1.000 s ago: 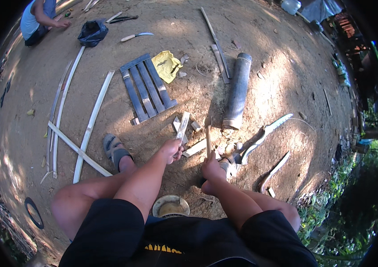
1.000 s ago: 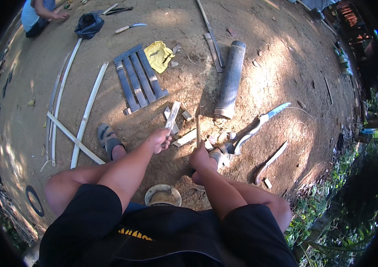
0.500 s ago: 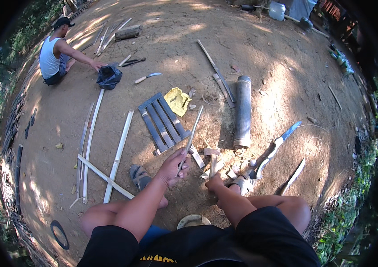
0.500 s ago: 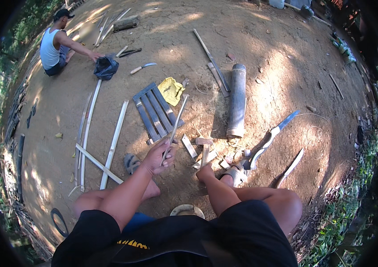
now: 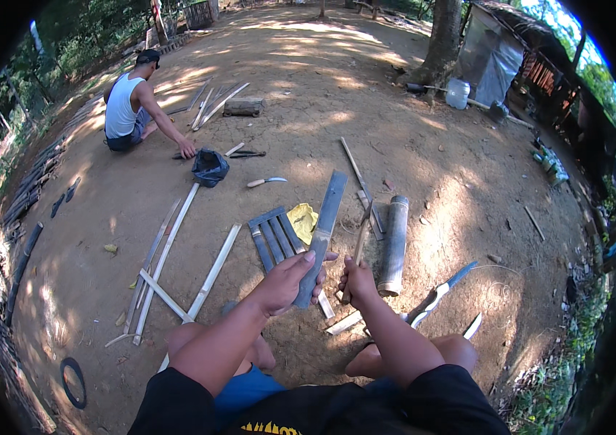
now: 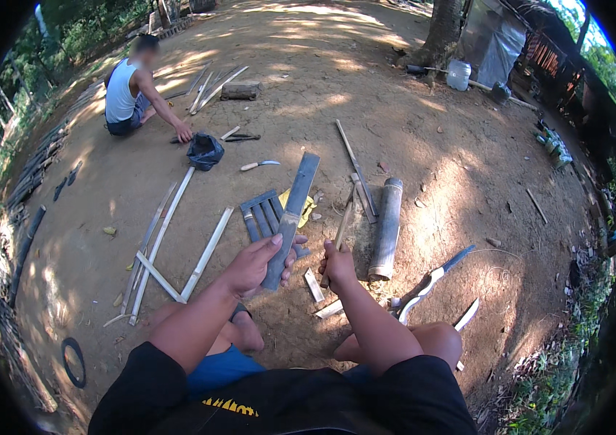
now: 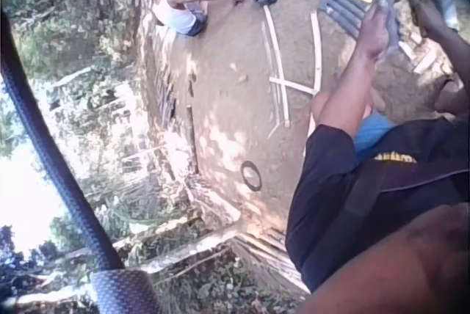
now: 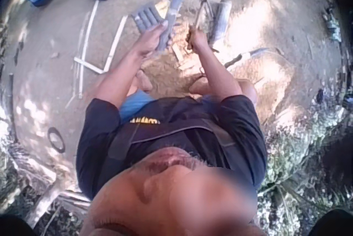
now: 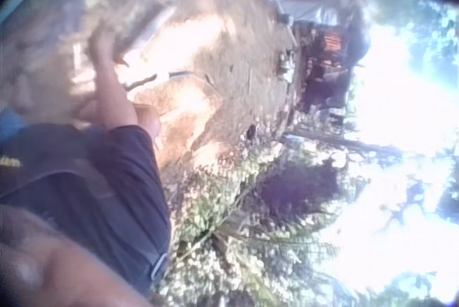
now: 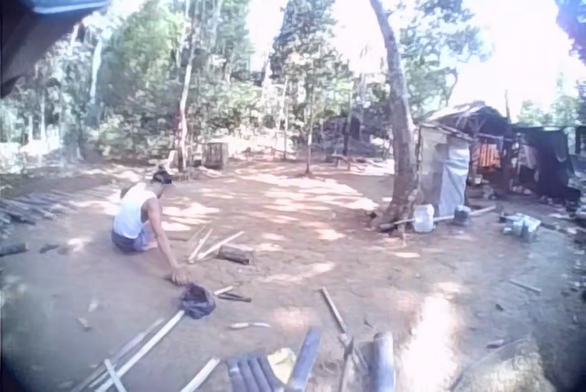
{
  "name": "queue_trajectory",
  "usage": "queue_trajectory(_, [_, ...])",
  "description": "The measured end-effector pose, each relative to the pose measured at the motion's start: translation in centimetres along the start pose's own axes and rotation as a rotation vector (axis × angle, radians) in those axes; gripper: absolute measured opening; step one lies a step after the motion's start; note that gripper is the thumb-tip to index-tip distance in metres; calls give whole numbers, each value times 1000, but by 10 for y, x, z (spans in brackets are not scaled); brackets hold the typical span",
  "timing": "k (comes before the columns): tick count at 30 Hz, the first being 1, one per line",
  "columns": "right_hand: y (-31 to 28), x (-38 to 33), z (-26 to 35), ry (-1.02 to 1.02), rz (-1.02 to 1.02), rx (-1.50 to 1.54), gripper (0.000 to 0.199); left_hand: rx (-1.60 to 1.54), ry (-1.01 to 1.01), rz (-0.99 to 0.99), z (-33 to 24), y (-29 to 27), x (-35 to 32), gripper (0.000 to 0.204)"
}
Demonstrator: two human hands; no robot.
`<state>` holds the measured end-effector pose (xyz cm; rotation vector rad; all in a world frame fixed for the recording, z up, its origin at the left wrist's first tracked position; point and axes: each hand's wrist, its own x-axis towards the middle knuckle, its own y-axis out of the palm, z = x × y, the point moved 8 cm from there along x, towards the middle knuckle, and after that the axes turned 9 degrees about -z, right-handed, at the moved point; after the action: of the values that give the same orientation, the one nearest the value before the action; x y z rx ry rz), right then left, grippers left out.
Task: The person aligns wood slats on a frame and secures them by hammering with the side of a hatchet, then uses pliers to pull a wire or fastener.
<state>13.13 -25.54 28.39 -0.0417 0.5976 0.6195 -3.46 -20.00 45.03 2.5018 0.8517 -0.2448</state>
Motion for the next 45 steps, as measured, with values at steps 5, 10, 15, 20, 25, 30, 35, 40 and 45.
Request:
queue_trajectory(5, [-28,-55,105,-252,87,-104,23,16,-41,23,14,11,10,54])
queue_trajectory(10, [-76,-91,135,-285,56,-202,18,9,-102,-102,38,7,24,39])
queue_trajectory(15, [-142,-95,172,-329,-73,-502,22,150,-220,-182,79,6,53,39])
queue_trajectory(20, [-208,-61,177,-466,-169,-642,46,429,-384,-200,159,1,97,30])
queue_trajectory(25, [-257,-4,106,-445,-185,-548,49,1034,-256,-233,249,-23,161,54])
queue_trajectory(30, [-298,36,2,-296,-292,-581,47,935,-384,-258,318,13,198,53])
queue_trajectory(35, [-299,54,-59,-134,-266,-704,47,994,-283,-240,359,50,231,43])
queue_trajectory(40, [-315,69,-94,-240,-257,-765,50,885,-362,-316,391,92,228,49])
queue_trajectory(45, [-312,81,-97,-437,-192,-796,52,891,-281,-400,401,96,237,46])
